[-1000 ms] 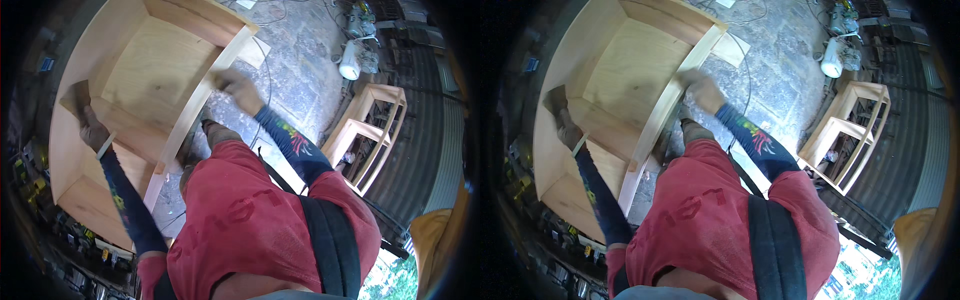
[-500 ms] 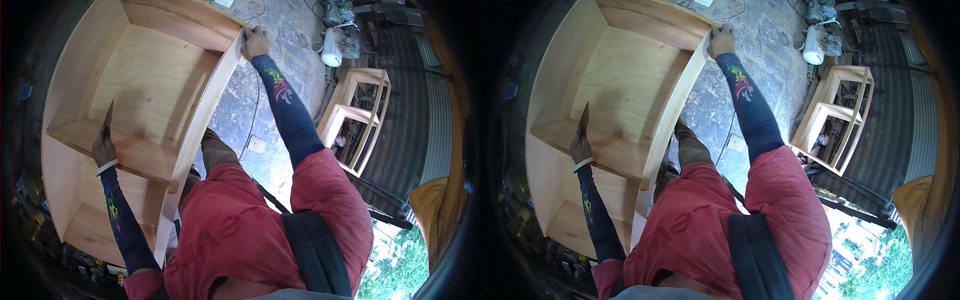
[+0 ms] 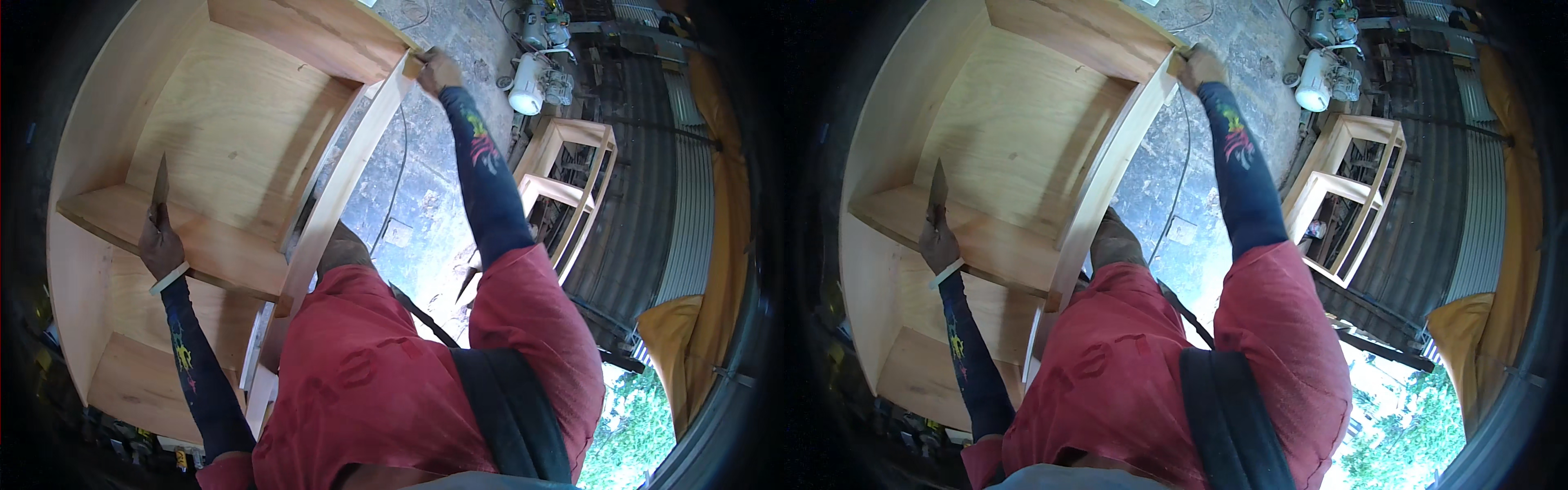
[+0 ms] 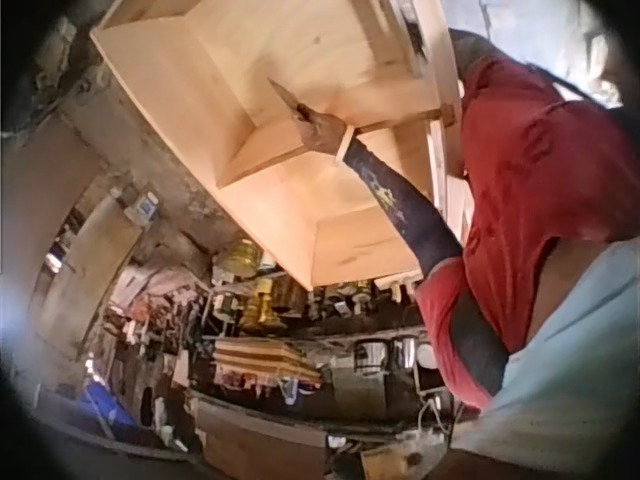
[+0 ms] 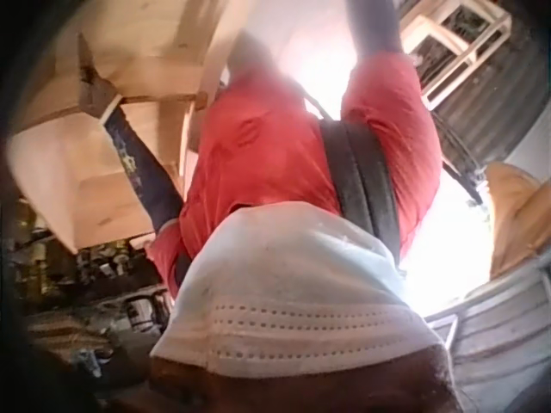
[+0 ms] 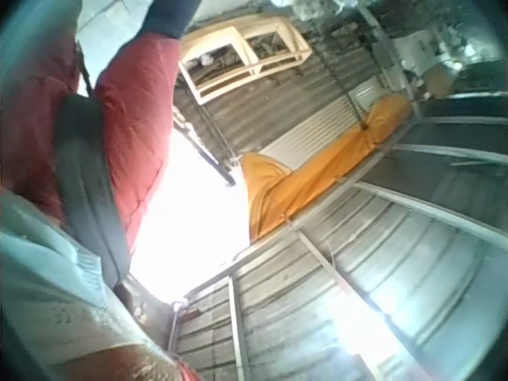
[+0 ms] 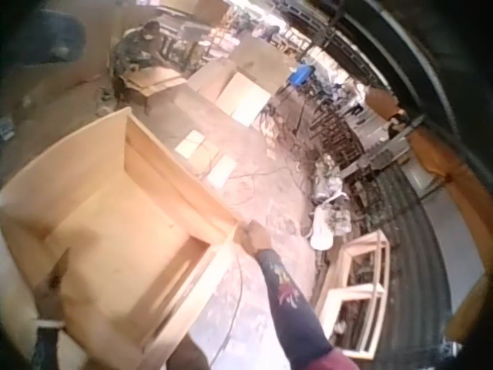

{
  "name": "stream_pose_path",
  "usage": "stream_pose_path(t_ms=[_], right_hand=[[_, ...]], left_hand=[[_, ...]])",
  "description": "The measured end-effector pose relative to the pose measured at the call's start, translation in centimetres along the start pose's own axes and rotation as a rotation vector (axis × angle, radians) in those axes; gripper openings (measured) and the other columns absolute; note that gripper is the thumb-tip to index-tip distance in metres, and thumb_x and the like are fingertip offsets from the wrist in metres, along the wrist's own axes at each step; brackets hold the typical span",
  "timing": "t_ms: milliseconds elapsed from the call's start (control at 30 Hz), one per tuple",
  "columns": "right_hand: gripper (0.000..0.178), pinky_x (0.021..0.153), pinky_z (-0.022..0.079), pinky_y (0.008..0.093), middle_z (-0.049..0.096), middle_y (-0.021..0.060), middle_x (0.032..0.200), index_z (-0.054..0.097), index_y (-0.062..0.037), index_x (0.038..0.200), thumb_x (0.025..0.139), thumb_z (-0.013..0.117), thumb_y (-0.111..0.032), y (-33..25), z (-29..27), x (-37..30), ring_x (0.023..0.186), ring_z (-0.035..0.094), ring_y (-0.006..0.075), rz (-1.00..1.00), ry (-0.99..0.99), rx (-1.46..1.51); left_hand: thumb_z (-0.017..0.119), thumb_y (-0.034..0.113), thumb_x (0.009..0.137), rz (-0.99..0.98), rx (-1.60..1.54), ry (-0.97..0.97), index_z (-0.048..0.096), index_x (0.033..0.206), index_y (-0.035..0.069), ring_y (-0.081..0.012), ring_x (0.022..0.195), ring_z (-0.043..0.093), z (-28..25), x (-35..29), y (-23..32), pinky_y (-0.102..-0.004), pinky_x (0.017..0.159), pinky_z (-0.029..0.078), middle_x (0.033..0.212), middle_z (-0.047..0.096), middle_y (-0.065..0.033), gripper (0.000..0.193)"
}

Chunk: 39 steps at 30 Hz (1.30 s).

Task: Sanding and applying wood filler to a wooden cabinet.

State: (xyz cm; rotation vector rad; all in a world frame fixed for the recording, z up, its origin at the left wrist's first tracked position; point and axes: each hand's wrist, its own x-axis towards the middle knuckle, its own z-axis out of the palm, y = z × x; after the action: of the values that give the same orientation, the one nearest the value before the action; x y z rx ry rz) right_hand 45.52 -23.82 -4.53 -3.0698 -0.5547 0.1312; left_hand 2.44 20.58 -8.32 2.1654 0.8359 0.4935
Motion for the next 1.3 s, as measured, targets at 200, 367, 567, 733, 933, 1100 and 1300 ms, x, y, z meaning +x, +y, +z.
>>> stream_pose_path(t_ms=[200, 367, 567, 733, 933, 1100, 1300], right_hand=[[0.043, 0.092, 0.055, 0.0453, 0.067, 0.0133, 0.117, 0.074, -0.0177, 0.121, 0.079, 0.065, -0.019, -5.1, -0.7, -7.8, 0.107, 0.066, 0.0365, -0.161, -0.002, 0.025], [0.052, 0.096, 0.054, 0.0448, 0.067, 0.0172, 0.119, 0.072, -0.0164, 0.125, 0.074, 0.064, -0.010, -0.8, -2.3, -3.1, 0.108, 0.065, 0.0388, -0.105, 0.127, 0.009], [0.042, 0.091, 0.056, 0.0455, 0.065, 0.0131, 0.121, 0.075, -0.0204, 0.120, 0.079, 0.067, -0.022, -1.5, 0.7, -1.2, 0.110, 0.064, 0.0363, -0.134, 0.039, -0.042], [0.051, 0.085, 0.056, 0.0476, 0.066, 0.0138, 0.113, 0.073, -0.0171, 0.122, 0.071, 0.066, -0.010, -9.4, 1.0, -12.4, 0.102, 0.064, 0.0379, -0.183, 0.072, 0.049], [0.053, 0.088, 0.055, 0.0439, 0.063, 0.0132, 0.112, 0.068, -0.0088, 0.121, 0.069, 0.063, -0.002, -19.0, -1.6, -25.7, 0.106, 0.061, 0.0373, -0.213, 0.048, 0.222], [0.050, 0.090, 0.052, 0.0472, 0.061, 0.0183, 0.117, 0.066, -0.0060, 0.123, 0.074, 0.060, 0.002, -11.3, -2.8, -19.4, 0.105, 0.057, 0.0420, -0.238, 0.322, 0.254], [0.053, 0.098, 0.047, 0.0495, 0.056, 0.0227, 0.117, 0.061, -0.0043, 0.130, 0.078, 0.053, 0.001, -10.0, 1.3, -24.1, 0.112, 0.052, 0.0453, -0.138, 0.104, -0.025]], left_hand=[[0.064, 0.019, 0.102, -0.021, -0.009, -0.041, 0.070, 0.116, -0.002, -0.0285, 0.084, 0.070, 0.2, 0.7, 0.1, -0.0338, 0.077, 0.052, 0.101, 0.071, -0.0254, 0.026], [0.063, 0.020, 0.102, -0.080, 0.044, -0.083, 0.070, 0.114, -0.003, -0.0344, 0.092, 0.071, 0.3, 0.4, -0.4, -0.0357, 0.079, 0.053, 0.103, 0.070, -0.0268, 0.026], [0.064, 0.020, 0.102, -0.104, -0.005, -0.096, 0.069, 0.115, -0.003, -0.0314, 0.095, 0.073, 0.1, 0.2, -0.8, -0.0347, 0.081, 0.053, 0.106, 0.069, -0.0276, 0.027], [0.064, 0.025, 0.102, 0.010, -0.025, -0.048, 0.069, 0.117, -0.002, -0.0359, 0.096, 0.071, 0.7, 0.5, 0.6, -0.0357, 0.082, 0.053, 0.109, 0.070, -0.0267, 0.030], [0.060, 0.045, 0.100, -0.094, 0.136, -0.089, 0.070, 0.124, 0.011, -0.0469, 0.100, 0.065, 0.5, 1.1, -0.9, -0.0468, 0.082, 0.052, 0.105, 0.069, -0.0269, 0.042], [0.060, 0.045, 0.099, -0.124, 0.225, -0.120, 0.072, 0.122, 0.014, -0.0466, 0.100, 0.066, 0.5, 1.1, -0.5, -0.0478, 0.083, 0.054, 0.104, 0.071, -0.0243, 0.040], [0.057, 0.049, 0.100, -0.065, 0.238, -0.089, 0.073, 0.119, 0.013, -0.0454, 0.101, 0.067, 0.7, 1.4, -0.5, -0.0474, 0.085, 0.054, 0.105, 0.071, -0.0229, 0.044]])
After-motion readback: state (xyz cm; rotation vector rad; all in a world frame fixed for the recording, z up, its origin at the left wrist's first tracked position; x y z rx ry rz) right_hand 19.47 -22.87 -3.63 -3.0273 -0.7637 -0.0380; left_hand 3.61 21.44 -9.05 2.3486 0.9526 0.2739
